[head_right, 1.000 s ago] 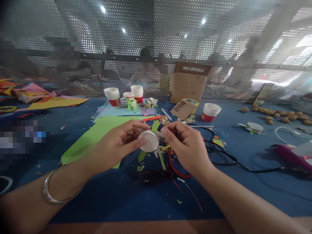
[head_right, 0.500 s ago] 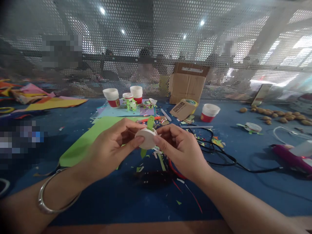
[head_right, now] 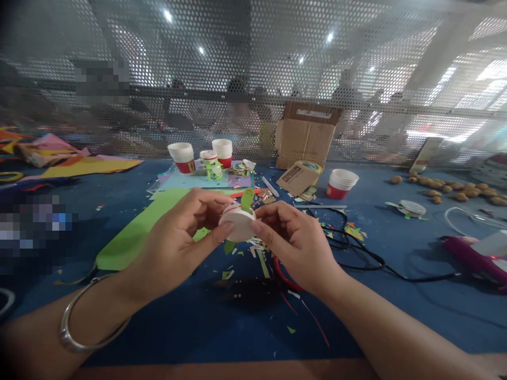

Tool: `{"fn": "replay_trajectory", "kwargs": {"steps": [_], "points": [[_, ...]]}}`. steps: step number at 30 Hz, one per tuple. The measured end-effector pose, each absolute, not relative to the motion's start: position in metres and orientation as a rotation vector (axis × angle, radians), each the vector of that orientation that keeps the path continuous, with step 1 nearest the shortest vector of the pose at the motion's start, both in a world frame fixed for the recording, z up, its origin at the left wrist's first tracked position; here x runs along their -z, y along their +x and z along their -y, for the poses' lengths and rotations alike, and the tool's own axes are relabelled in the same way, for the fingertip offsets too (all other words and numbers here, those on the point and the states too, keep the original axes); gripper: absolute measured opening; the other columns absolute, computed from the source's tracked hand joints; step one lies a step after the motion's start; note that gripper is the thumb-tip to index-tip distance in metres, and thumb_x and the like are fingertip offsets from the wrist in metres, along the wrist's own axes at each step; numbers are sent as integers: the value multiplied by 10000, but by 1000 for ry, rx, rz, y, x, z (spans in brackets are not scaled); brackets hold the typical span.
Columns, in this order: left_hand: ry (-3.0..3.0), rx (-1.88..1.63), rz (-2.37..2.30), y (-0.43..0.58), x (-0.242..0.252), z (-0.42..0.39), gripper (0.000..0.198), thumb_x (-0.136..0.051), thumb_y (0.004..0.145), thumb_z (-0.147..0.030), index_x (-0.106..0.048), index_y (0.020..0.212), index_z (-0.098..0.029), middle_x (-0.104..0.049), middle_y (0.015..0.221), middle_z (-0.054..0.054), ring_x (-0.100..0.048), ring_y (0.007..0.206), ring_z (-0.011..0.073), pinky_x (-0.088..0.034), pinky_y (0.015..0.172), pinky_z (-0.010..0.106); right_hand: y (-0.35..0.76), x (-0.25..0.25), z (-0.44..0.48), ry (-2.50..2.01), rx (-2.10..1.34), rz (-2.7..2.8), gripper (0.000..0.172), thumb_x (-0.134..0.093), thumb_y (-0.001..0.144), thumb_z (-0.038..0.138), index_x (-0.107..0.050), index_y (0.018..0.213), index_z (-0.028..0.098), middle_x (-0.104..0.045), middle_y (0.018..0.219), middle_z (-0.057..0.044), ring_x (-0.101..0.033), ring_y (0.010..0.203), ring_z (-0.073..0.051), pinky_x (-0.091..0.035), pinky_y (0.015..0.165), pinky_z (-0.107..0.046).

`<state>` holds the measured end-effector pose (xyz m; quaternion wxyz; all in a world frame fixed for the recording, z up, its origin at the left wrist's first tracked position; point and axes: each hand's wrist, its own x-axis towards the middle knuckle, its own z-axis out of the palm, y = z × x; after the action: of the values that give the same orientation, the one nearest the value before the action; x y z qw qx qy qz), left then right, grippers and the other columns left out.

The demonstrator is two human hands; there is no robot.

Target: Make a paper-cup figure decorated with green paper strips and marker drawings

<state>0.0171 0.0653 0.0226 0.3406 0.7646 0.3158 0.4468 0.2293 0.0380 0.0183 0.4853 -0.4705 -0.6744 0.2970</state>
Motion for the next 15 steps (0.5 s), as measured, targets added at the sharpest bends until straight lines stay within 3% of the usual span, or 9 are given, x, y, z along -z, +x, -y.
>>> {"fn": "replay_trajectory", "kwargs": {"steps": [7,15], "points": [[1931,-1212,-794,18,-25,-58,475,-760,892,-279,-489,1276,-217,-727,1009,36,-671,796,140,-539,727,269,229,-19,-37,-1101,-887,1613,251,-731,917,441,-709,973,197,-666,701,25,-560,529,-86,-450,480,-197],[1863,-1163,-803,16,-27,-61,350,-737,916,-335,-591,1209,-210,-717,980,31,-670,845,148,-530,731,259,228,-22,-39,-1107,-931,1644,323,-708,916,506,-693,944,185,-627,628,32,-544,494,-100,-458,472,-220]]}}
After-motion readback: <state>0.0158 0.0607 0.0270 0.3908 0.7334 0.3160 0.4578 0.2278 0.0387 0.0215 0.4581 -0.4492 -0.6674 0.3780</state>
